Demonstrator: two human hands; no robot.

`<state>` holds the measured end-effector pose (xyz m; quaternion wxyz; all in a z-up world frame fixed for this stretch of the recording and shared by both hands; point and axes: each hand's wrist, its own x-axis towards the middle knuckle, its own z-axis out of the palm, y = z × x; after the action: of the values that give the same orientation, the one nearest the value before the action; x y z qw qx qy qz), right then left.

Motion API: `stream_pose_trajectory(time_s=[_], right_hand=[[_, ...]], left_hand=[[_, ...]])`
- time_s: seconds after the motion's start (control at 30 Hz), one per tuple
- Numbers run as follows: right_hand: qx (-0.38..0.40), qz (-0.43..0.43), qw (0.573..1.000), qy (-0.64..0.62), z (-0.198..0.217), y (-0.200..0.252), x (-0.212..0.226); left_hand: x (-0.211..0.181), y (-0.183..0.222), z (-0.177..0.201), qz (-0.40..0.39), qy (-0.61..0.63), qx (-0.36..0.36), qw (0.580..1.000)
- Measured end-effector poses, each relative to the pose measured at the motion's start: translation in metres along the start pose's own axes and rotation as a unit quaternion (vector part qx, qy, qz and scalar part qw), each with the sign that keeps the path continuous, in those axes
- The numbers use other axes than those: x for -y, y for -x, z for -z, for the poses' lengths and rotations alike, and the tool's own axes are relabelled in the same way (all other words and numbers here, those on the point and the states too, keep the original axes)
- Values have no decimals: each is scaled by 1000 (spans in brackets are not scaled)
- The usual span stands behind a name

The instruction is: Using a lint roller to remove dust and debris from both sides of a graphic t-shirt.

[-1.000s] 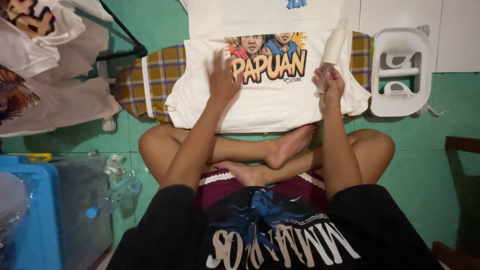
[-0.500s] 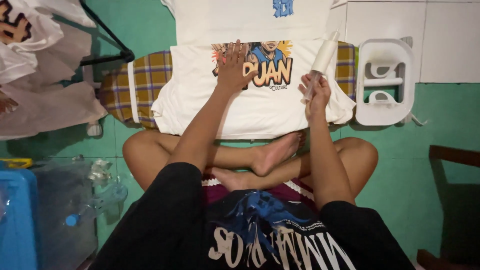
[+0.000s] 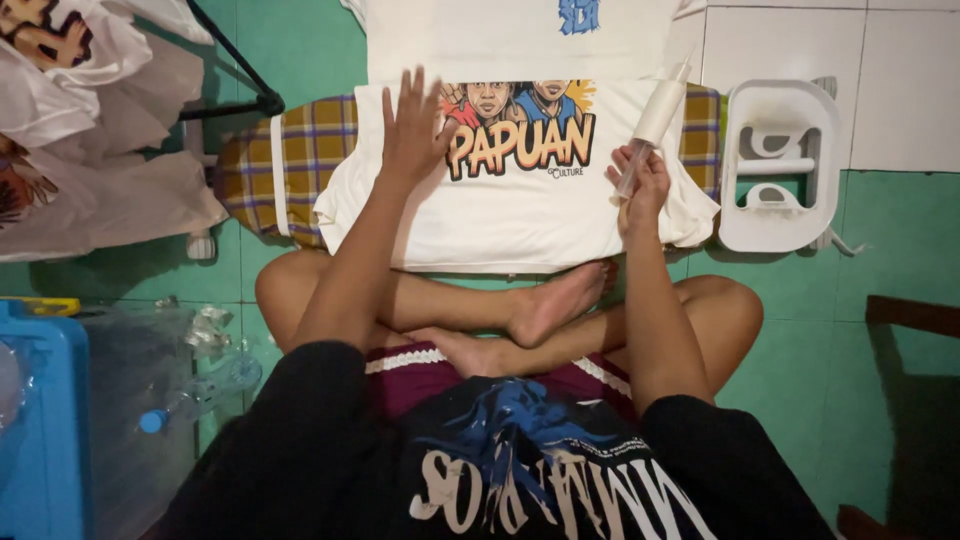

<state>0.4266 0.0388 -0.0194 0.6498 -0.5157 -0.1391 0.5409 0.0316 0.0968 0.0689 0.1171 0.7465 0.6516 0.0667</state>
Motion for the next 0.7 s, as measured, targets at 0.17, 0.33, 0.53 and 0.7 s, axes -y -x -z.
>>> stream_pose_trajectory(time_s=[0.17, 0.33, 0.53, 0.7], right_hand=[[47, 13, 999, 14, 26, -28, -23], [-54, 47, 992, 107, 5, -24, -26], [-87, 234, 940, 231, -27, -8, -79], [50, 200, 938, 278, -145, 102, -121]], left_hand=[[61, 80, -24, 41, 23, -56, 997], [114, 98, -38, 79, 9, -80, 994], [119, 93, -53, 74, -18, -143, 987], [113, 97, -46, 78, -21, -127, 989]])
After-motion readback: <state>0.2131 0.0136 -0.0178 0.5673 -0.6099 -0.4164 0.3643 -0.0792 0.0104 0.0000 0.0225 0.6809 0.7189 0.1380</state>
